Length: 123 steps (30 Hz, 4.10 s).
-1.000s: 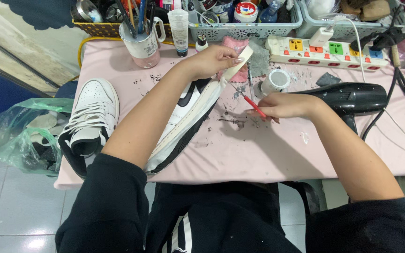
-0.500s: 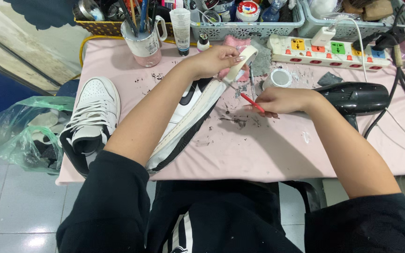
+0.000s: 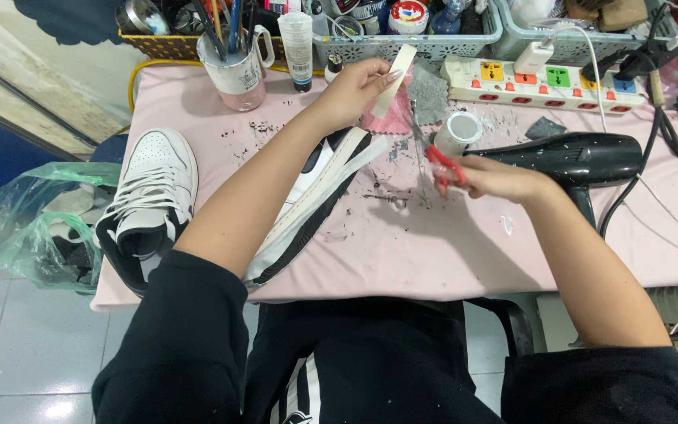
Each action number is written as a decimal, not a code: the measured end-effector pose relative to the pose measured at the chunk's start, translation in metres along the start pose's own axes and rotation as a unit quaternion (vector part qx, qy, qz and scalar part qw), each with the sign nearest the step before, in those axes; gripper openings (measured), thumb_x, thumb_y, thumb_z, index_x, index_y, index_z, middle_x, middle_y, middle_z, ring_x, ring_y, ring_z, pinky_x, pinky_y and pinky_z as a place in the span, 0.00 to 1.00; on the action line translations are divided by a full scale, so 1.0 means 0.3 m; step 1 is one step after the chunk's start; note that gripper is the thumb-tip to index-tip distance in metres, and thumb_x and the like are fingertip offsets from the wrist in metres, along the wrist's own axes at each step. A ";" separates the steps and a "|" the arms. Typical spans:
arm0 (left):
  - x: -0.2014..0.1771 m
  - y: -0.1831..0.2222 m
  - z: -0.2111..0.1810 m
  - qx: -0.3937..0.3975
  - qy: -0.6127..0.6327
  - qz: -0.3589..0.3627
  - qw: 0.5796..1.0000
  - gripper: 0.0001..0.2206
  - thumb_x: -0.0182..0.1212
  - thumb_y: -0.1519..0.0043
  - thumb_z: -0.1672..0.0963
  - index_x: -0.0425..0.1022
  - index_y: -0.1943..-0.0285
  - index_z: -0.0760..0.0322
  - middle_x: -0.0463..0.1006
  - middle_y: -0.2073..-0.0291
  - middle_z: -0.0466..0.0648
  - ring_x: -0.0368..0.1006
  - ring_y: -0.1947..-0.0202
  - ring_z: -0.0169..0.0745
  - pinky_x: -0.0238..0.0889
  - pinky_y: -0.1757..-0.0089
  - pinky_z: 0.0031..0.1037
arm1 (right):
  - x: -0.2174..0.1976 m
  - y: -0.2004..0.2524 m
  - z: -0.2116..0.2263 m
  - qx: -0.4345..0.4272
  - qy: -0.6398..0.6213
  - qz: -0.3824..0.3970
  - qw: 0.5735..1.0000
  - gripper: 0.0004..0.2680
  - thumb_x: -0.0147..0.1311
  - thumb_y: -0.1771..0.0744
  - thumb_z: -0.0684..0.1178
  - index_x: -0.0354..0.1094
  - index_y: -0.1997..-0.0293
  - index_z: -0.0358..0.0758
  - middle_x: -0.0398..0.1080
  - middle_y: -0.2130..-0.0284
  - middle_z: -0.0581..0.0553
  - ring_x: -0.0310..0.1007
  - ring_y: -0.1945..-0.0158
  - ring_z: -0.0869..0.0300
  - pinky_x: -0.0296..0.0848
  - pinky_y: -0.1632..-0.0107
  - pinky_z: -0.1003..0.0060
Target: The person applies masking tape to the midsole of a sneaker, trims the tape with scissors, and presses it down along the edge by hand.
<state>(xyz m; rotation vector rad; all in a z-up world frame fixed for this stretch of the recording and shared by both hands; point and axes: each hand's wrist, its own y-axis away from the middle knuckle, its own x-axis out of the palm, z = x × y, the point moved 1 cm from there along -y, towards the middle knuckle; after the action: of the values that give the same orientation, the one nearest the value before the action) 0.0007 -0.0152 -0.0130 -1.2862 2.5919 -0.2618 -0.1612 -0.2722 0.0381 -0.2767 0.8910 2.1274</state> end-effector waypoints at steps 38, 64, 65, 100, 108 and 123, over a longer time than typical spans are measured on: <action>0.014 0.451 -0.443 -0.351 -0.486 0.023 0.800 0.59 0.71 0.58 0.36 0.45 0.21 0.59 0.58 0.31 0.60 0.54 0.31 0.63 0.57 0.40 0.54 | 0.153 0.048 0.081 -0.181 -0.035 -0.311 0.932 0.14 0.58 0.32 0.46 0.69 0.41 0.34 0.77 0.53 0.44 0.77 0.52 0.61 0.76 0.51 0.66; 0.068 0.538 -0.385 -0.123 -0.537 -0.016 0.834 0.35 0.64 0.41 0.45 0.53 0.24 0.45 0.59 0.29 0.51 0.48 0.27 0.54 0.35 0.40 0.77 | 0.292 -0.402 0.089 -0.202 -0.467 -0.292 0.810 0.04 0.60 0.32 0.41 0.74 0.56 0.34 0.78 0.61 0.48 0.75 0.62 0.67 0.75 0.59 0.72; 0.069 0.538 -0.382 -0.117 -0.540 -0.017 0.833 0.35 0.64 0.41 0.45 0.53 0.24 0.45 0.60 0.30 0.51 0.48 0.27 0.54 0.36 0.41 0.77 | 0.292 -0.404 0.091 -0.208 -0.465 -0.296 0.808 0.04 0.61 0.32 0.41 0.74 0.56 0.33 0.78 0.61 0.47 0.74 0.63 0.67 0.74 0.59 0.73; 0.069 0.533 -0.384 -0.131 -0.568 0.026 0.812 0.24 0.58 0.39 0.46 0.66 0.31 0.29 0.56 0.29 0.49 0.43 0.27 0.56 0.36 0.40 0.74 | 0.323 -0.426 0.114 -0.155 -0.519 -0.288 0.790 0.06 0.59 0.32 0.43 0.67 0.54 0.38 0.74 0.61 0.49 0.75 0.61 0.65 0.75 0.63 0.69; 0.067 0.537 -0.398 -0.129 -0.569 0.026 0.812 0.26 0.59 0.39 0.46 0.62 0.29 0.30 0.56 0.28 0.50 0.44 0.27 0.56 0.38 0.40 0.74 | 0.348 -0.307 0.174 -0.313 -0.102 -0.501 0.800 0.06 0.56 0.29 0.38 0.73 0.46 0.34 0.71 0.53 0.42 0.75 0.51 0.58 0.77 0.48 0.65; 0.057 0.510 -0.406 -0.182 -0.561 0.055 0.806 0.40 0.68 0.48 0.45 0.55 0.24 0.43 0.54 0.28 0.52 0.44 0.27 0.57 0.41 0.41 0.74 | 0.468 -0.280 0.202 -0.292 0.011 -0.477 0.829 0.23 0.43 0.34 0.33 0.53 0.27 0.38 0.59 0.36 0.37 0.56 0.32 0.47 0.55 0.28 0.54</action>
<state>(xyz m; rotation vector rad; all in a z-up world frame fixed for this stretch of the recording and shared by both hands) -0.1603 0.0691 0.0612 -0.9063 1.6511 0.8222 -0.1854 -0.1114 -0.0251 -0.8570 -0.0034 1.3577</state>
